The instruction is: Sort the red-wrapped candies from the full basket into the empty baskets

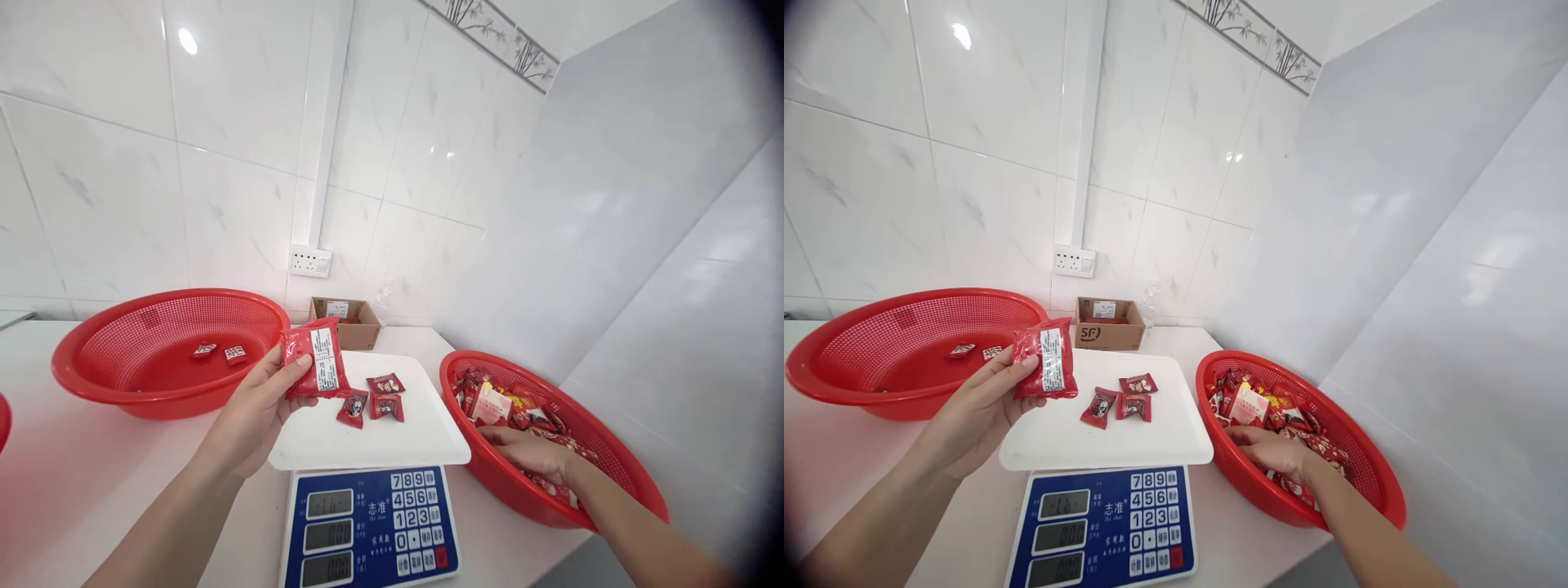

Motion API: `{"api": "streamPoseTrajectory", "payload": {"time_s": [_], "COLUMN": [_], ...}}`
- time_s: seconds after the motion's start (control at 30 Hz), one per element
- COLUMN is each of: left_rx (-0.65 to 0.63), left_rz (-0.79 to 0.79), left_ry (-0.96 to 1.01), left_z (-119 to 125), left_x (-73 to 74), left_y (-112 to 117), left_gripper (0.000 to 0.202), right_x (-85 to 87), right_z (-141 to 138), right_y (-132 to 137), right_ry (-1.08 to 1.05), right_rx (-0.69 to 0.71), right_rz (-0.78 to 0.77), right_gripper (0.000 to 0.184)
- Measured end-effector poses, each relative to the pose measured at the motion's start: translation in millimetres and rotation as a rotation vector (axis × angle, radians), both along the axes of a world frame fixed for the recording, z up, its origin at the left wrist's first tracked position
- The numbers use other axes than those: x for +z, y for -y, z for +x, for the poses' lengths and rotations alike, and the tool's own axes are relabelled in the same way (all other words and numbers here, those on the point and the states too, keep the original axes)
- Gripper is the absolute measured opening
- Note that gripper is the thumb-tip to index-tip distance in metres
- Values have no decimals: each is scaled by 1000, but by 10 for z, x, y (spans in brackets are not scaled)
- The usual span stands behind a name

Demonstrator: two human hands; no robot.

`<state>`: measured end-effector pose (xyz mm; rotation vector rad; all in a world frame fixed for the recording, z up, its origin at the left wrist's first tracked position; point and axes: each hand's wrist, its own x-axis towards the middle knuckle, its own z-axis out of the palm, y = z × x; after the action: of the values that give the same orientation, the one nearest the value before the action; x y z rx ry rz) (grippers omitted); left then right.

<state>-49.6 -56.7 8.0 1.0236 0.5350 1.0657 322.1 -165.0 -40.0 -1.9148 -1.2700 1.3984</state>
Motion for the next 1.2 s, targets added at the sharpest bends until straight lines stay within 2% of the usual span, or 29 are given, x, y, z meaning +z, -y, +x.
{"api": "streamPoseTrajectory", "payload": {"time_s": [0.2,0.3,0.5,0.63,0.73,0.8,0.87,0.97,1.03,1.1,1.2], "left_rx": [13,10,-4,-10,-18,-20,-14,-9,-15,-18,-3], "left_rz": [-9,0,18,33,46,47,43,39,45,55,58], "left_ry": [3,8,1,-14,-17,-11,-8,-16,-22,-18,6], "left_z": [11,13,14,9,1,1,10,30,38,33,4], "left_x": [-9,-13,-31,-31,-20,-15,-16,-30,-35,-27,10], "left_y": [-4,-6,-14,-11,-9,-10,-12,-14,-10,-3,13], "left_gripper": [24,23,24,24,25,24,23,22,24,25,25], "right_x": [-157,-153,-60,-32,106,275,460,623,606,519,373], "right_z": [124,135,-5,23,113,111,-17,-471,-863,-1218,-1537], "right_y": [-42,-42,-65,-51,-26,-51,-147,-431,-674,-910,-1167], "right_ry": [109,143,193,240,277,342,405,422,481,541,676], "right_rx": [-52,-69,-143,-162,-222,-267,-266,-131,-19,82,142], "right_rz": [0,16,18,-3,0,80,230,441,516,553,565], "right_gripper": [40,36,33,33,28,24,26,26,20,16,15]}}
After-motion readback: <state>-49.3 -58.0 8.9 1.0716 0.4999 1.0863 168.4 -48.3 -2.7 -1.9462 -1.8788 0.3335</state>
